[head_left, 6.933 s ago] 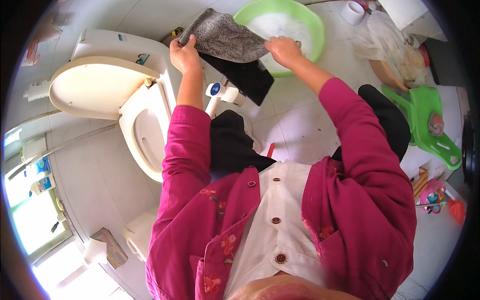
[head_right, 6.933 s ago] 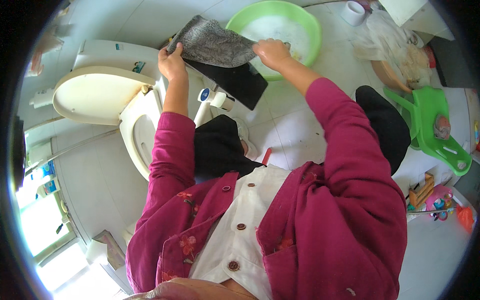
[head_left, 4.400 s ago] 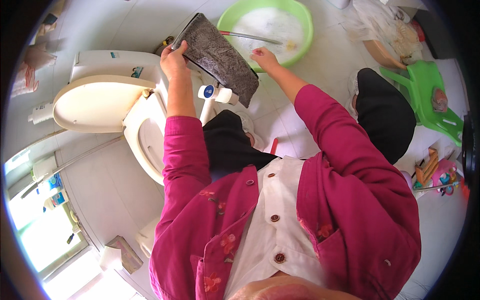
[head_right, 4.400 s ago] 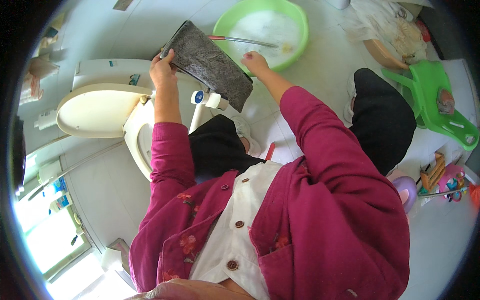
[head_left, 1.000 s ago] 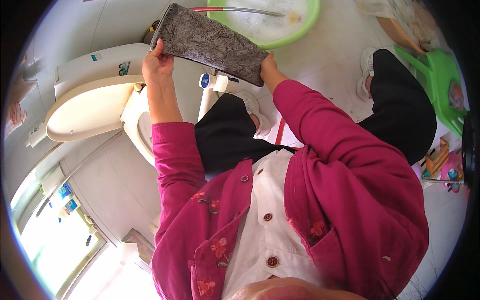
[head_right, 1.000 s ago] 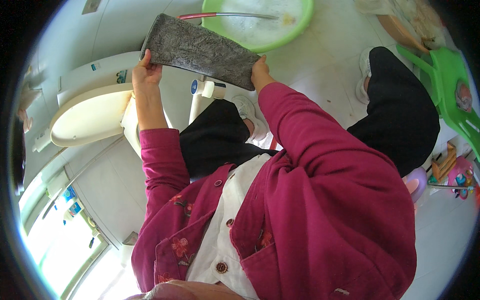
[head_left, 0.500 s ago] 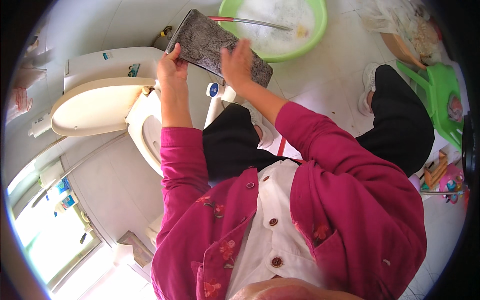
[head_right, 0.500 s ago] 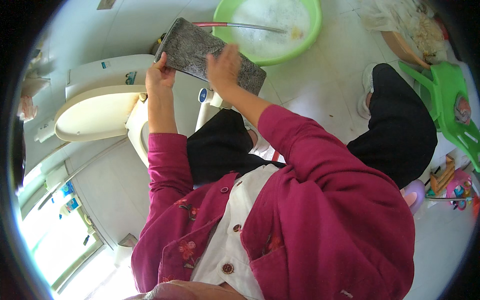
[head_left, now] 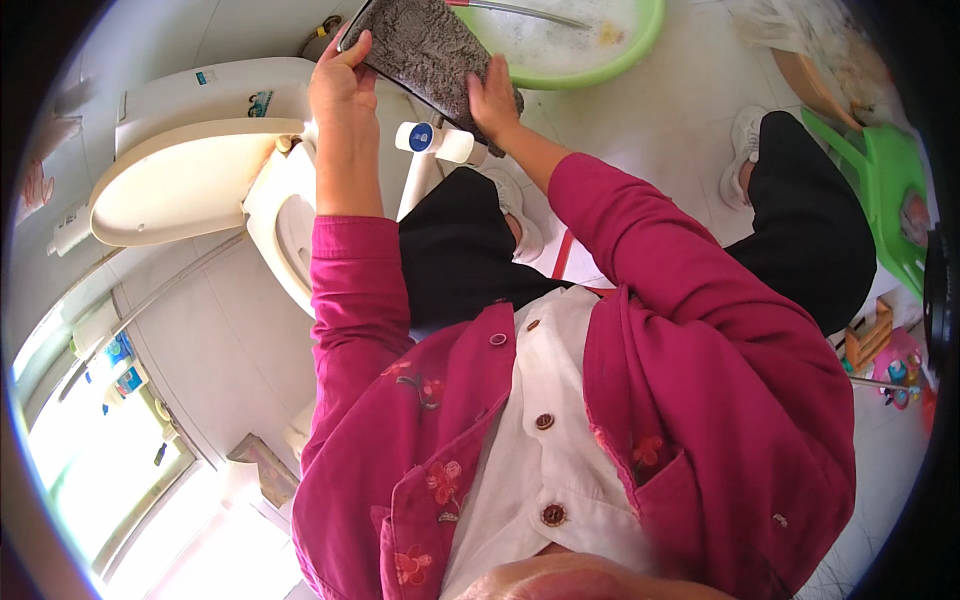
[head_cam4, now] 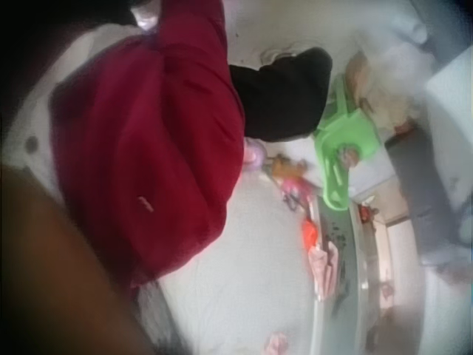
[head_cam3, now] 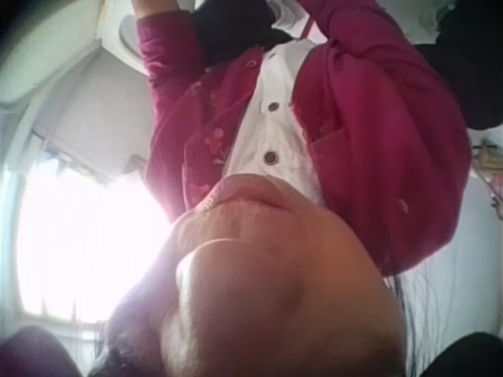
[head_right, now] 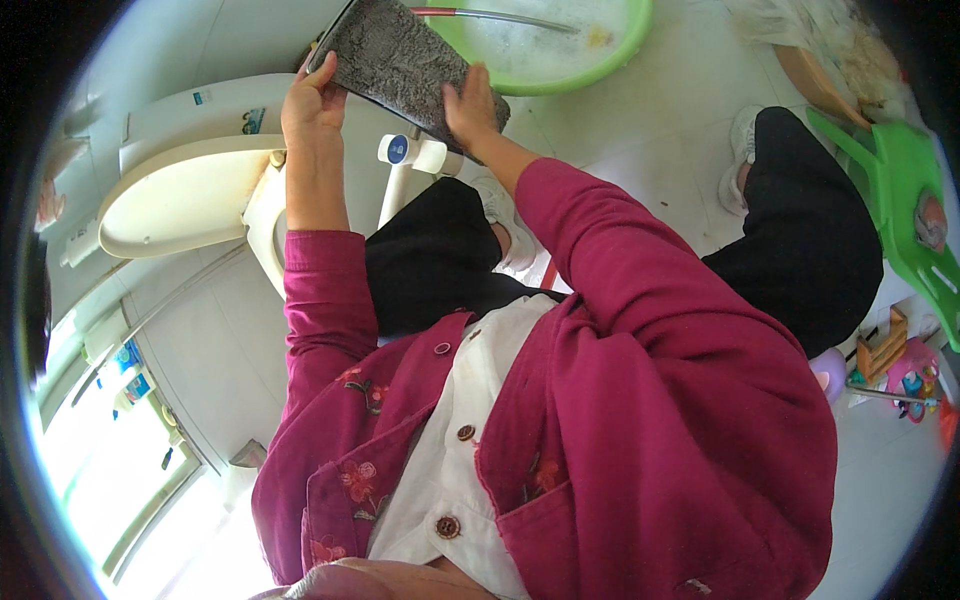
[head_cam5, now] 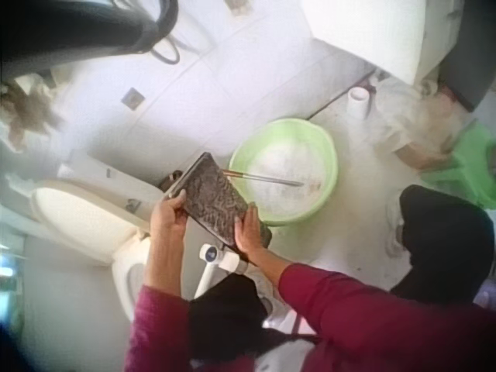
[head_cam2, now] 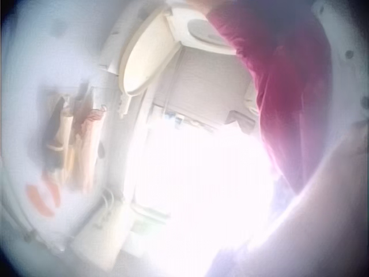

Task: The person washes a gray mop head in a green basin of soapy water, wrings it out, and attaches it to a white mop handle. They secure the head using a locking mechanism on the handle and then pour the soapy water from the basin into the toilet.

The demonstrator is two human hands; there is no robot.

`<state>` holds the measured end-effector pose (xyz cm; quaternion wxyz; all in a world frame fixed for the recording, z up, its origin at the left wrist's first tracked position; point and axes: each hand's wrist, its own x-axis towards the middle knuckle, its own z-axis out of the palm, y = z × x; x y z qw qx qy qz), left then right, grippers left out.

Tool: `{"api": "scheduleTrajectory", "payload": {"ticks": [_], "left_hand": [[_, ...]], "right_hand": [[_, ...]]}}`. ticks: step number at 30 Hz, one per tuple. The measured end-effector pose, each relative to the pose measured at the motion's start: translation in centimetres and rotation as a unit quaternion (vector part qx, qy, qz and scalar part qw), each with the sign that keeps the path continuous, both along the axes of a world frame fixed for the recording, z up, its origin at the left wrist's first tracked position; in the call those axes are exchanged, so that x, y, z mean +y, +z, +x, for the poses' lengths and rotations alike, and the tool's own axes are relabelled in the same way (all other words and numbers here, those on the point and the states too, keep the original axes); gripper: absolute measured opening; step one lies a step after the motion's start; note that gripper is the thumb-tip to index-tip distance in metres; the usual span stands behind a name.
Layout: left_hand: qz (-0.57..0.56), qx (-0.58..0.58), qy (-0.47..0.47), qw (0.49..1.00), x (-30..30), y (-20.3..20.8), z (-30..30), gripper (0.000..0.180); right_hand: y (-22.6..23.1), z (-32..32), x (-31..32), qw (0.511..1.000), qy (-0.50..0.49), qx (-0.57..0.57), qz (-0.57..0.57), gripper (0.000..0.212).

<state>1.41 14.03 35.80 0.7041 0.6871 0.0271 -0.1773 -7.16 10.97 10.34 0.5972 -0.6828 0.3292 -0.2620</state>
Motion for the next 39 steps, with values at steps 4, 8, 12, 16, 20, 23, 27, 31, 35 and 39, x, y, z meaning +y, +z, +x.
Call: {"api": "scheduleTrajectory", "payload": {"ticks": [4,8,12,16,20,23,27,31,35,39], "left_hand": [[-0.021,-0.007,-0.003,1.0,0.1,-0.1,0.7,0.039],[-0.036,-0.003,-0.007,0.999,-0.1,-0.7,1.0,0.037],[-0.035,0.004,0.039,0.999,1.6,-0.8,1.0,0.035],[-0.025,-0.001,0.054,0.998,1.7,-1.4,1.6,0.036],[-0.032,-0.016,0.056,0.998,1.4,-1.3,0.8,0.034],[-0.033,-0.031,0.054,0.998,0.5,-0.3,-0.9,0.034],[-0.016,-0.063,0.03,0.997,-0.1,0.2,-1.6,0.037],[-0.015,-0.083,0.0,0.996,-0.5,0.2,-2.7,0.041],[-0.029,-0.152,-0.048,0.987,-0.9,0.0,-4.9,0.055],[0.289,-0.226,-0.165,0.916,1.1,-1.7,-4.6,0.071]], "right_hand": [[-7.9,-6.6,3.2,0.984,0.16,0.06,0.041,0.075],[-10.5,-9.2,2.9,0.898,0.34,0.273,0.053,0.071],[-6.6,-8.7,-2.8,0.872,0.377,0.313,-0.009,0.059],[-1.8,-5.8,-7.0,0.979,0.158,0.126,0.03,0.049],[6.5,-4.1,-7.8,0.989,0.131,-0.066,-0.032,0.053],[10.3,-2.4,-8.5,0.976,0.114,-0.101,-0.153,0.06],[11.3,2.1,-10.7,0.968,0.107,-0.18,0.135,0.067],[11.5,5.5,-10.9,0.97,0.075,-0.08,0.215,0.083],[12.1,7.5,-10.0,0.975,-0.051,-0.015,0.214,0.089],[13.1,8.2,-9.1,0.977,-0.095,0.007,0.192,0.088]]}}
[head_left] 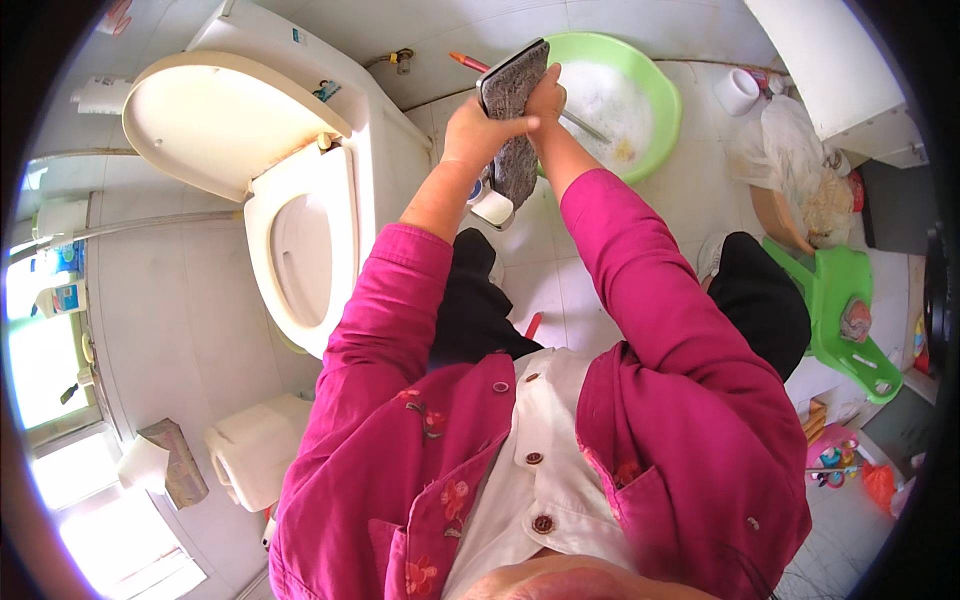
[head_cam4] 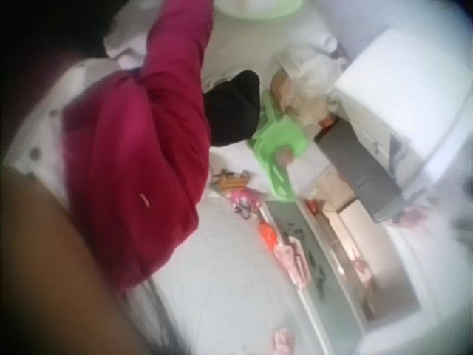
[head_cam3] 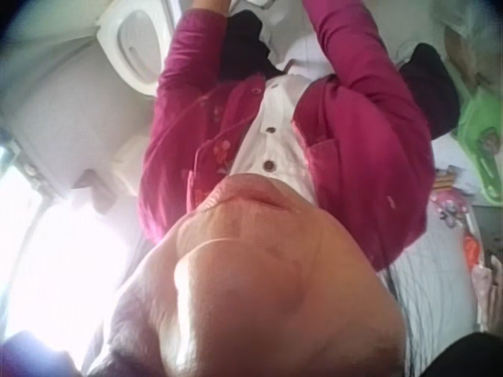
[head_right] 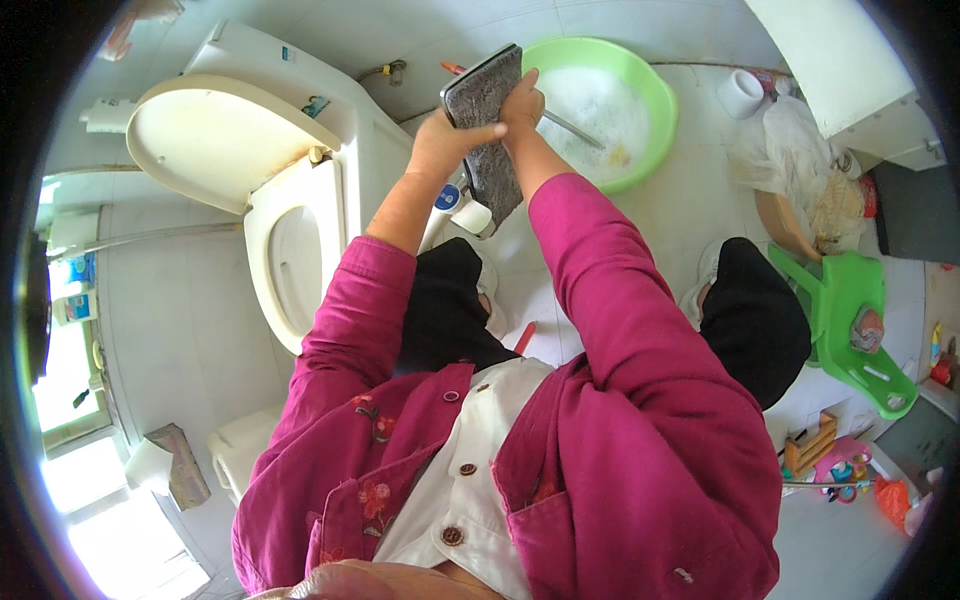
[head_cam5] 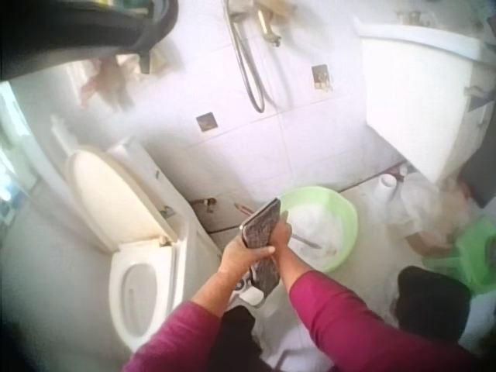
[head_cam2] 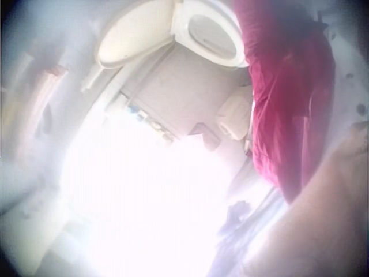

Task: The person washes a gray mop head in a green basin of soapy water, wrings it out, and attaches it to a white mop handle. They secure the head using a locking mechanism on the handle and then pour the soapy water from the basin into the toilet.

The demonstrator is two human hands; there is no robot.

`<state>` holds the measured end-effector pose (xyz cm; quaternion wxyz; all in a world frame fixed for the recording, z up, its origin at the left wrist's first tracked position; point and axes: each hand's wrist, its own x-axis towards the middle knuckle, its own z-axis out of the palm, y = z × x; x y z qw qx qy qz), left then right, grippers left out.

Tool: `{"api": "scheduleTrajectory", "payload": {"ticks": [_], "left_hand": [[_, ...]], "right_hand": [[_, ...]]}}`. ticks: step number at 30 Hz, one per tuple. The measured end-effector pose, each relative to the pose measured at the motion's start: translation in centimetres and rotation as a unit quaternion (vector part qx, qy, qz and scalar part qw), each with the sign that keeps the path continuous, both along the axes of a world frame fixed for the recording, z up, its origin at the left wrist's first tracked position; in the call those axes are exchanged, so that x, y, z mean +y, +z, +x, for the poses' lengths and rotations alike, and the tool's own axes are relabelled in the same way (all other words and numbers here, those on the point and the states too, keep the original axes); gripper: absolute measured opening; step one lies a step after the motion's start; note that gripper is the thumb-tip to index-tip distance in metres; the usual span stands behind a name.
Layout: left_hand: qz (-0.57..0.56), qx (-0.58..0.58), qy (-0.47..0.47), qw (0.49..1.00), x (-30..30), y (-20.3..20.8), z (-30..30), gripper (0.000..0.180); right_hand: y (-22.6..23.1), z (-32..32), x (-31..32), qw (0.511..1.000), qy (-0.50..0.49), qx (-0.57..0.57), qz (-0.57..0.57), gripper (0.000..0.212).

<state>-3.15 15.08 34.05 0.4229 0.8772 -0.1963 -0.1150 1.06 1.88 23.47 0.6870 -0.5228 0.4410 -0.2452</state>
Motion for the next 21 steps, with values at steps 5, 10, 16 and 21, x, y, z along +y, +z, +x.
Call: {"api": "scheduleTrajectory", "payload": {"ticks": [5,10,16,21], "left_hand": [[0.227,0.047,-0.101,0.967,1.4,-0.7,1.1,0.055],[0.318,-0.004,-0.009,0.948,0.6,0.0,-0.4,0.05],[0.308,-0.055,-0.056,0.948,0.2,-0.9,0.3,0.044],[0.31,-0.078,-0.084,0.944,-0.1,-1.7,0.6,0.04]], "right_hand": [[-1.7,0.7,-0.7,0.998,-0.051,-0.01,-0.042,0.087],[-1.7,0.7,-0.4,0.999,-0.024,0.009,-0.046,0.087],[-3.2,1.4,-1.8,0.999,-0.01,-0.02,0.029,0.085],[1.2,0.0,-4.3,0.965,-0.007,-0.256,0.064,0.072]]}}
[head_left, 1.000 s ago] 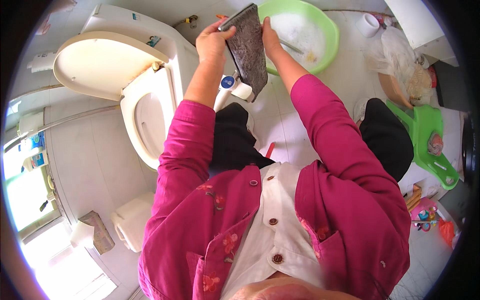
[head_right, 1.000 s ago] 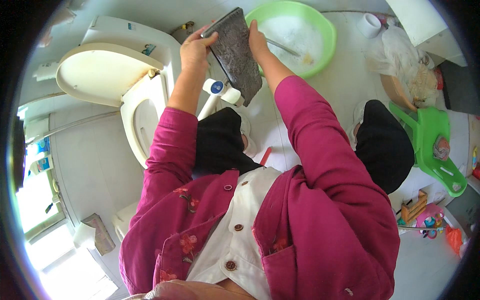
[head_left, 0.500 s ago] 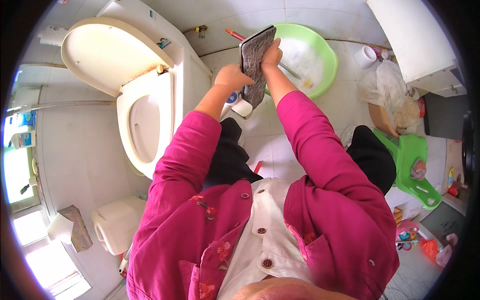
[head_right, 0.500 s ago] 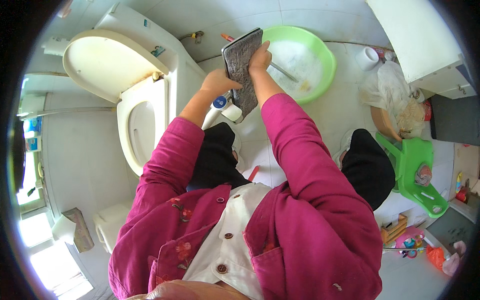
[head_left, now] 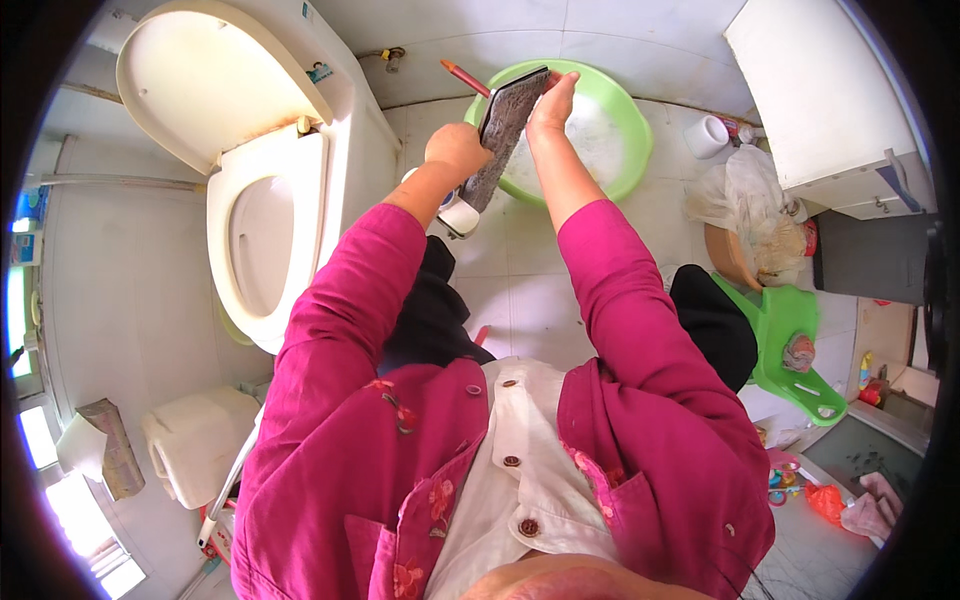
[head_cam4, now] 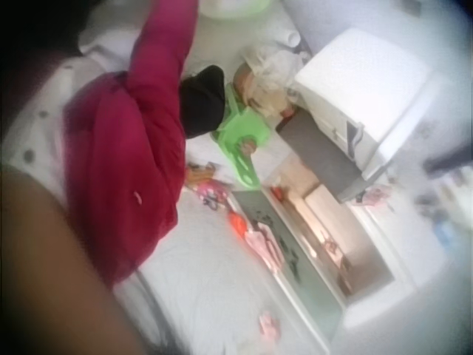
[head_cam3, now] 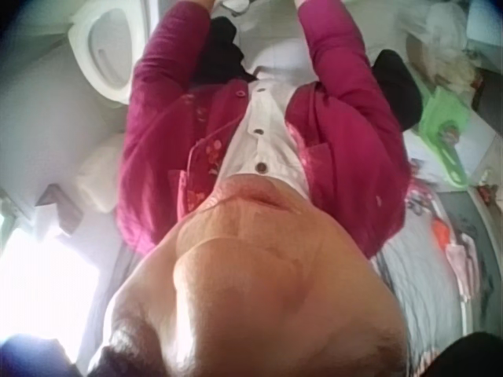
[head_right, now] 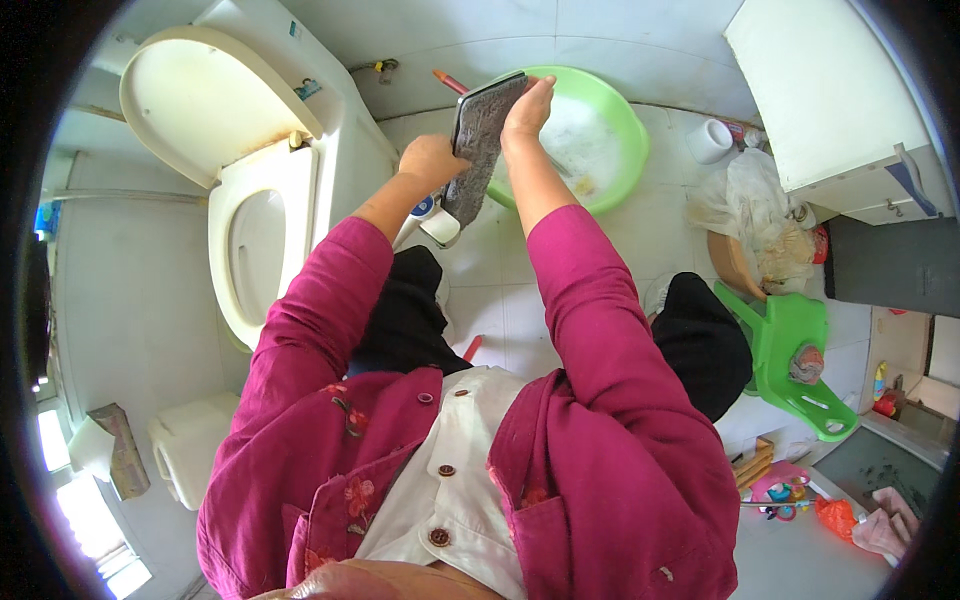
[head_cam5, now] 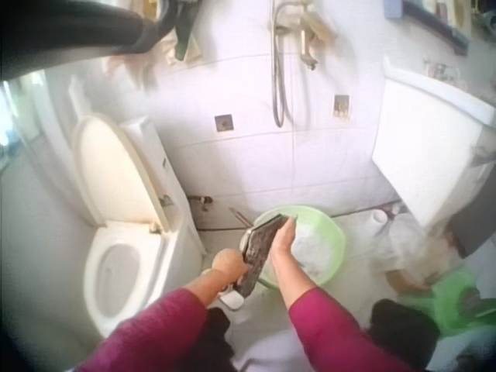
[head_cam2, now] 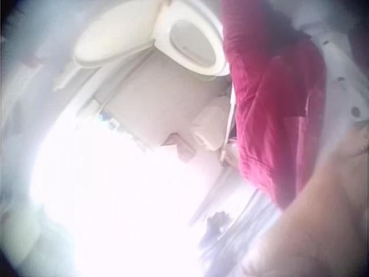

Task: The person washes a gray mop head in a green basin of soapy water, wrings it out, and attaches it to a white mop handle. They secure the head using a locking mechanism on the handle and then pour the soapy water from the basin into the toilet.

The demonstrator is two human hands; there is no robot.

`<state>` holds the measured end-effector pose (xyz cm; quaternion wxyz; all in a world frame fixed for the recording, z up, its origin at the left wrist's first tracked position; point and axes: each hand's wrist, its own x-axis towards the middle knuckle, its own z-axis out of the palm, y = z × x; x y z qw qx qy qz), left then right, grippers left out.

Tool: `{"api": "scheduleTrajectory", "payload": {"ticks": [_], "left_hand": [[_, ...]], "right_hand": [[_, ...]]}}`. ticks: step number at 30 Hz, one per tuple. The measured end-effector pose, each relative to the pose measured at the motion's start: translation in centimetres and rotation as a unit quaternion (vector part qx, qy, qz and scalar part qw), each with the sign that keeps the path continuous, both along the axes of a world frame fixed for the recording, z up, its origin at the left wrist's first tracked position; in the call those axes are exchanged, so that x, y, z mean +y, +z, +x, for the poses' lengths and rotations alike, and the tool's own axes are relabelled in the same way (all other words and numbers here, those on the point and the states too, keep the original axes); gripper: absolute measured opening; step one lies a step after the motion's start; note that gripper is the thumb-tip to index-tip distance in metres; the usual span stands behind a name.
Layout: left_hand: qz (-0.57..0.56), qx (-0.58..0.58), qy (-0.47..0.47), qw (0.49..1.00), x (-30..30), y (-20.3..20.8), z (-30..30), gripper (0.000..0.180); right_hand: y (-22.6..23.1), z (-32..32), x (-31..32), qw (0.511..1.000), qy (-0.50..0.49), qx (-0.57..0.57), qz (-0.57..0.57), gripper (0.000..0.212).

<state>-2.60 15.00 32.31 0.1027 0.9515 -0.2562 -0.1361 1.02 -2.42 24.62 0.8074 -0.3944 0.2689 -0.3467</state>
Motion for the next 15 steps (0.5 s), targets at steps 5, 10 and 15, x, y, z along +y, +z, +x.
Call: {"api": "scheduleTrajectory", "payload": {"ticks": [5,10,15], "left_hand": [[0.002,0.008,0.002,1.0,-0.2,0.0,0.2,0.036],[-0.004,0.001,0.009,1.0,-1.1,0.5,-0.2,0.027],[-0.033,-0.016,0.023,0.999,-1.6,1.3,-0.5,0.025]], "right_hand": [[7.1,-3.6,3.6,0.955,-0.114,0.059,-0.269,0.065],[9.0,-2.9,6.2,0.943,-0.09,0.01,-0.321,0.068],[10.3,-1.0,5.4,0.992,-0.021,-0.121,-0.034,0.077]]}}
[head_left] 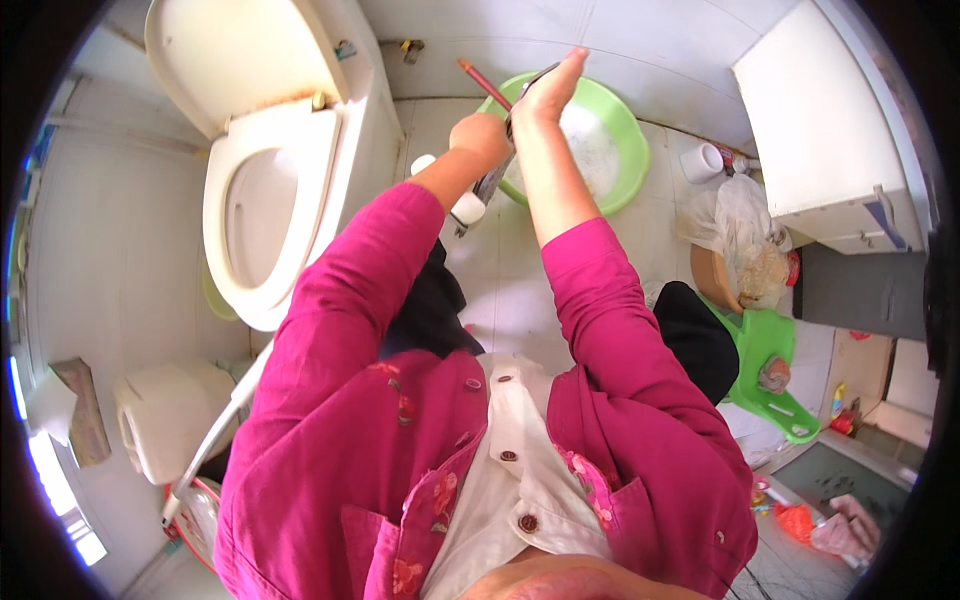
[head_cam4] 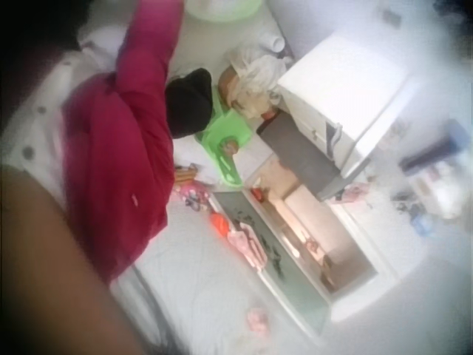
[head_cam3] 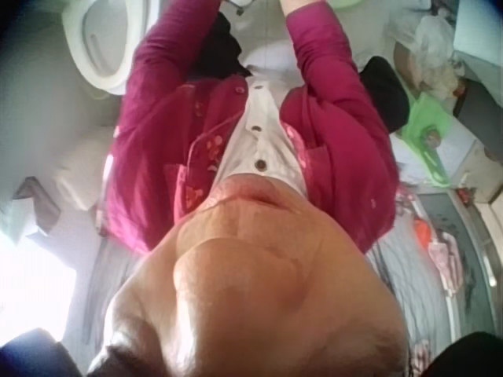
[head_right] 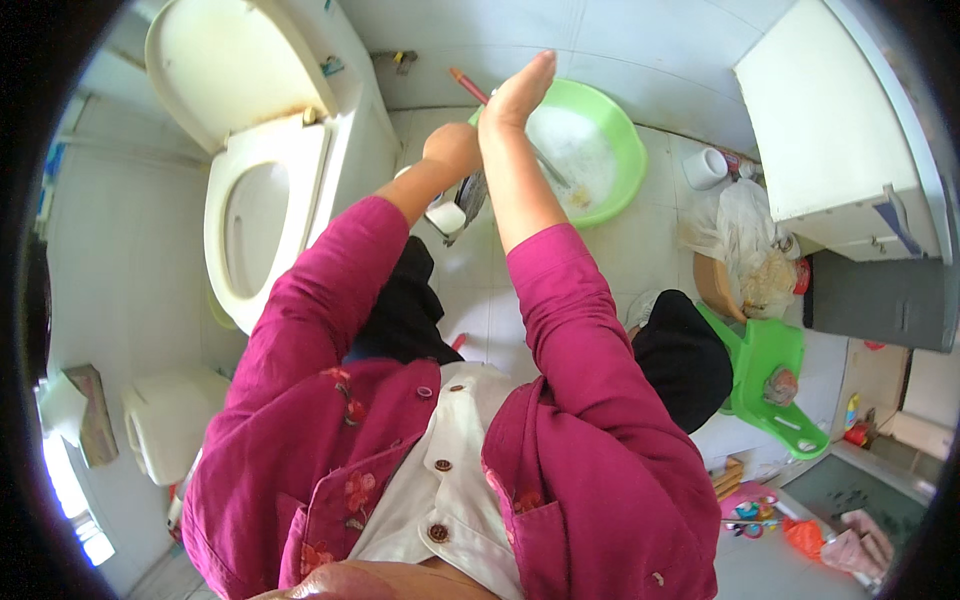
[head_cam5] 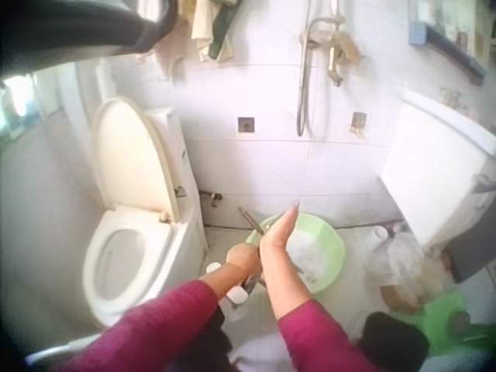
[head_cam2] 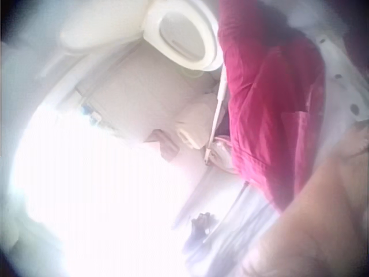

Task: The person washes a gray mop head in a green basin of soapy water, wrings it out, and attaches it to a white mop handle. They secure the head using a locking mechanism on the handle and then pour the soapy water from the basin into the toilet.

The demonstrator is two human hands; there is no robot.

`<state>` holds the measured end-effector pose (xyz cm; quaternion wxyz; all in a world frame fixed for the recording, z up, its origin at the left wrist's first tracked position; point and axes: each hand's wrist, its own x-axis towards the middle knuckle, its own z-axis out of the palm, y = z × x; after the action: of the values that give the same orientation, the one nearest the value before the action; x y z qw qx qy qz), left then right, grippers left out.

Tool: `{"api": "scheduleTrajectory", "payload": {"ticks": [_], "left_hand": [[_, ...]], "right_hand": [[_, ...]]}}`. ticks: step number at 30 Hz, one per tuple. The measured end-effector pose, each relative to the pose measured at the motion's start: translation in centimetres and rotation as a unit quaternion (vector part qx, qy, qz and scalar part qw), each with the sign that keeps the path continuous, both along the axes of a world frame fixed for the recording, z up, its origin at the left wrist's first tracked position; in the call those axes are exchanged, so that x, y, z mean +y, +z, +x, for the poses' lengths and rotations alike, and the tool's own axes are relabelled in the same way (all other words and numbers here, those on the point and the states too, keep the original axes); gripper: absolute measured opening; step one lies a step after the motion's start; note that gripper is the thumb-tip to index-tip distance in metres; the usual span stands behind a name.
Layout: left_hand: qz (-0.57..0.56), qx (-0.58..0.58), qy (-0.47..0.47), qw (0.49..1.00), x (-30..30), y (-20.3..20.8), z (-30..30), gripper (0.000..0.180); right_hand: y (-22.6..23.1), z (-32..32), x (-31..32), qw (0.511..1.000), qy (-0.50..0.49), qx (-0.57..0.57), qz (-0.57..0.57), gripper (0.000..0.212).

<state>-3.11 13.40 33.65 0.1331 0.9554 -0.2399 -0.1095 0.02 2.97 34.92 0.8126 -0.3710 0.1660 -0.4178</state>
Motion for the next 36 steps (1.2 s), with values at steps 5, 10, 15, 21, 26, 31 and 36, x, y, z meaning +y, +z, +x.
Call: {"api": "scheduleTrajectory", "payload": {"ticks": [5,10,15,21,26,31,36], "left_hand": [[0.035,0.034,0.011,0.999,0.4,0.2,-0.5,0.024],[0.071,0.027,-0.035,0.996,-0.6,-0.2,-1.8,0.016],[0.088,0.012,-0.105,0.991,-1.3,-0.7,-2.7,0.017],[-0.162,0.094,-0.109,0.976,4.6,1.9,0.8,0.058],[-0.091,0.051,-0.036,0.994,19.5,2.3,0.8,0.064],[0.02,0.273,0.06,0.96,30.6,3.2,-6.3,0.062],[-0.106,0.52,0.174,0.83,31.8,4.8,-13.1,0.062]], "right_hand": [[0.9,-4.4,2.4,0.985,0.012,0.115,-0.126,0.089],[-6.9,-7.5,2.1,0.944,0.223,0.24,0.05,0.071],[-7.4,-7.6,1.1,0.942,0.126,0.302,0.071,0.053],[-9.2,-11.5,-3.9,0.936,0.24,0.226,0.126,0.042],[-10.6,-13.6,-5.3,0.944,0.21,0.142,0.21,0.05],[-14.0,-14.9,-7.4,0.942,0.191,0.074,0.267,0.054],[-17.2,-15.0,-6.6,0.932,0.194,0.046,0.302,0.056]]}}
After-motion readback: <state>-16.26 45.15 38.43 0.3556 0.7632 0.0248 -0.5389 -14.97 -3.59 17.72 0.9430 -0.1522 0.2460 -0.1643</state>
